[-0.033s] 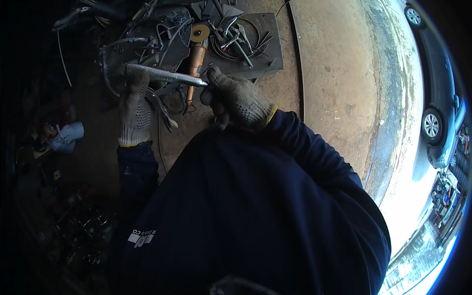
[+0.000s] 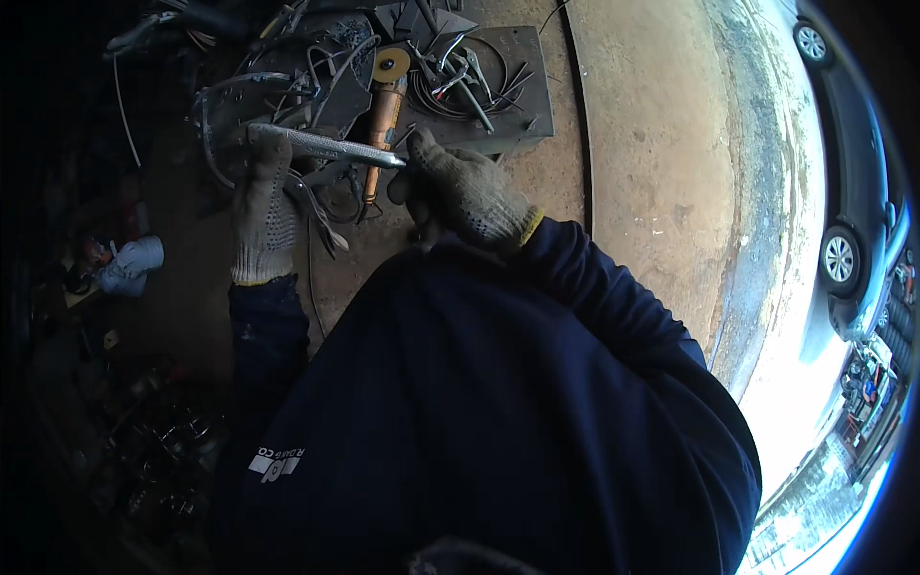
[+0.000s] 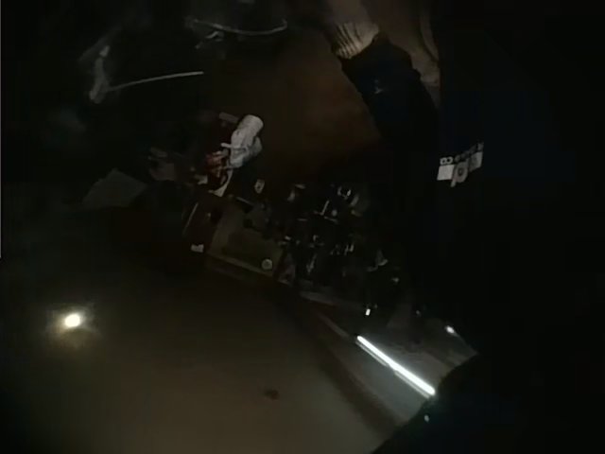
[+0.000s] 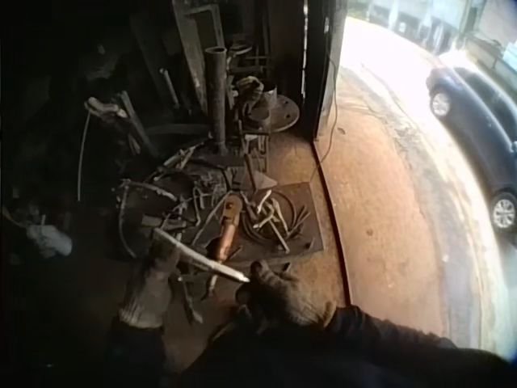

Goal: The person uses pliers to bend and secure metal wires to a circular frame, working on different sections of the wire cage while wearing gloves.

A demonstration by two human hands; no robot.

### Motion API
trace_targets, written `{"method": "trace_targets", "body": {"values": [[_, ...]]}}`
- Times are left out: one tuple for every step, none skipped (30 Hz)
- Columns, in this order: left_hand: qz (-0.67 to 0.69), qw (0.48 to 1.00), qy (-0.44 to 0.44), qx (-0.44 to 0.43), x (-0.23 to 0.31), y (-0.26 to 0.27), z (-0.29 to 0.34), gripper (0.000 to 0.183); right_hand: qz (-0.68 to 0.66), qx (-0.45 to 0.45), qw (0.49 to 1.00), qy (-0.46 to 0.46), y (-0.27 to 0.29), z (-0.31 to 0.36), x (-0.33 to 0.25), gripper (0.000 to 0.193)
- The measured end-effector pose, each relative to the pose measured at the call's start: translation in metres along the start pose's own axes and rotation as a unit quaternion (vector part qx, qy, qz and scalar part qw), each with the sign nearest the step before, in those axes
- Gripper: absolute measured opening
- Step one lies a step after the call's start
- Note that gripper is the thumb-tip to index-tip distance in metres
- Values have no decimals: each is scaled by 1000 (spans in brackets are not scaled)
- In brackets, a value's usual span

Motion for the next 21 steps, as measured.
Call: {"method": "trace_targets", "body": {"values": [[-16,1000,-12,3,1,0,0,42,25,1,999,21,-3,0,-2,45],[-33,999,-24,6,0,0,-1,39,180,47,978,95,-3,0,-2,44],[-48,998,-36,9,0,1,-2,37,329,92,925,165,-2,1,0,43],[-32,999,-27,-1,-3,2,-4,36,468,133,843,230,-4,3,0,42],[-17,1000,-18,-10,-6,6,-6,36,516,137,818,215,-4,5,-1,42],[-2,1000,-8,-21,-7,7,-7,35,439,109,878,158,-4,4,-3,44],[6,1000,-14,-20,-7,7,-5,35,355,79,926,98,-5,3,-6,45],[14,1000,-20,-19,-5,6,-2,35,267,48,962,37,-6,3,-6,47],[21,999,-27,-18,-3,5,0,34,243,33,969,18,-5,2,-5,51],[-5,999,-30,-23,-4,8,0,33,219,19,975,0,-2,-1,-5,56],[-31,999,-33,-27,-8,12,-2,31,195,4,981,-18,-1,-3,-3,62],[-57,997,-36,-32,-10,14,-2,30,337,49,938,61,1,-4,-3,72],[-39,998,-48,-26,-13,11,-1,28,468,93,868,140,1,-6,0,83],[-22,998,-59,-20,-16,6,2,27,586,134,770,214,-1,-6,0,94],[-3,997,-70,-11,-20,4,5,25,566,80,807,150,-10,-5,-1,127],[-2,998,-57,-27,-23,5,4,25,581,85,799,131,-18,-5,-2,131],[-2,998,-44,-44,-26,7,2,25,596,89,790,111,-28,-8,-1,135],[0,998,-32,-60,-28,7,1,25,612,94,780,91,-36,-11,1,139],[-14,997,-48,-61,-27,4,2,25,676,139,715,112,-43,-14,2,151],[-29,996,-64,-62,-27,0,3,26,662,141,730,101,-49,-15,0,151],[-43,994,-80,-62,-26,-4,3,27,647,142,744,91,-54,-16,-4,152]]}}
Point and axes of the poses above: each hand's wrist, its own z-axis away from the middle knuckle, its own y-axis out of the back of the hand, x = y × z, the point moved 2 cm from there along -z, towards the middle knuckle, and after that the axes turned 15 degrees about -x, right-handed, at the moved point
